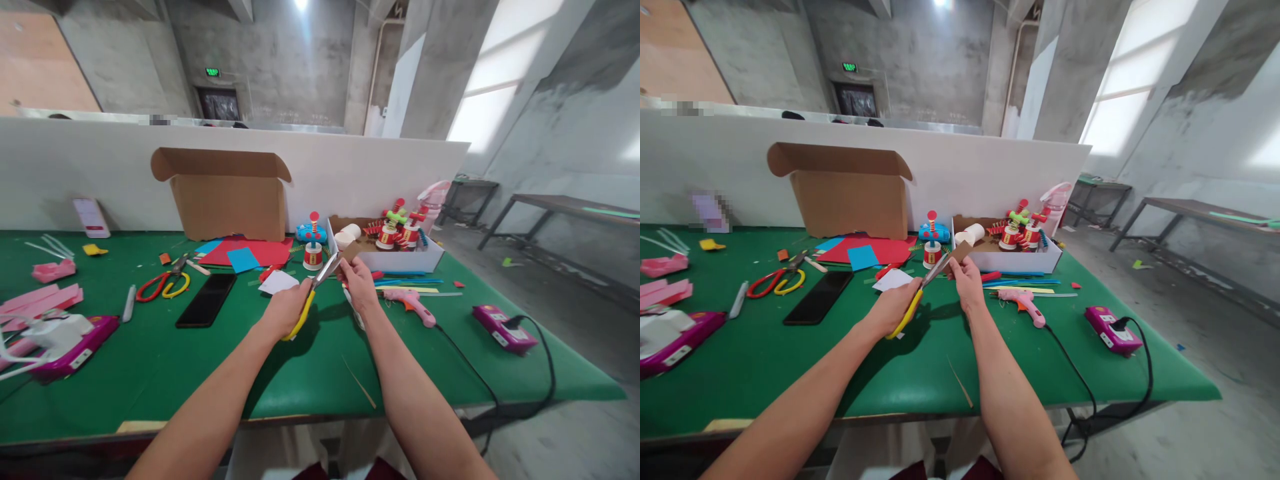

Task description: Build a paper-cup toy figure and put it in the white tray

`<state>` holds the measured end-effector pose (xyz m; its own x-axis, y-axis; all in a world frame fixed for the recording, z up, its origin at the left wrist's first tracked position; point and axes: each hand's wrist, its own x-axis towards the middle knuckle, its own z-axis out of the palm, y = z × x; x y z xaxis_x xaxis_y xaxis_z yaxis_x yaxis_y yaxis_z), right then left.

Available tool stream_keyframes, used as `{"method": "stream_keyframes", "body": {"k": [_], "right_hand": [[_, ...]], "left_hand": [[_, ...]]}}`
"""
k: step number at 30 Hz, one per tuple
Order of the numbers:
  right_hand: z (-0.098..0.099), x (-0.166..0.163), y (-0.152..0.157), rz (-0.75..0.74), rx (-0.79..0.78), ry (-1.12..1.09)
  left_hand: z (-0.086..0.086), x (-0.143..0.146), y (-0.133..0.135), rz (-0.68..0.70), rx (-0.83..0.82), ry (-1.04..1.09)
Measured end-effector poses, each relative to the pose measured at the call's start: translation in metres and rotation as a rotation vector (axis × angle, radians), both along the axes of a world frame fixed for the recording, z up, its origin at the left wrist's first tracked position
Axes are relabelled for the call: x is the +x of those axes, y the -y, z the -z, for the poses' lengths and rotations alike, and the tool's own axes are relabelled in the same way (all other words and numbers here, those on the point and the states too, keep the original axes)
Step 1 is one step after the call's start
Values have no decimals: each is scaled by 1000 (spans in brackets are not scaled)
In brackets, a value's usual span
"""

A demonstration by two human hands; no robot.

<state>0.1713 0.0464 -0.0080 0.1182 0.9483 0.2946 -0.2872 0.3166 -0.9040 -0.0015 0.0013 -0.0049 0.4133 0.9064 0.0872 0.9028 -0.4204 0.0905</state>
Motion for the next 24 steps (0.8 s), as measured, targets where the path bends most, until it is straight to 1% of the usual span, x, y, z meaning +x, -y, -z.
{"method": "stream_keyframes", "body": {"k": [12,24], "right_hand": [[-2,-1,2,-19,-24,18],[0,1,1,-17,-14,57]], "left_hand": [[-2,0,0,10,-4,6],[-4,1,1,7,-22,-8]]}}
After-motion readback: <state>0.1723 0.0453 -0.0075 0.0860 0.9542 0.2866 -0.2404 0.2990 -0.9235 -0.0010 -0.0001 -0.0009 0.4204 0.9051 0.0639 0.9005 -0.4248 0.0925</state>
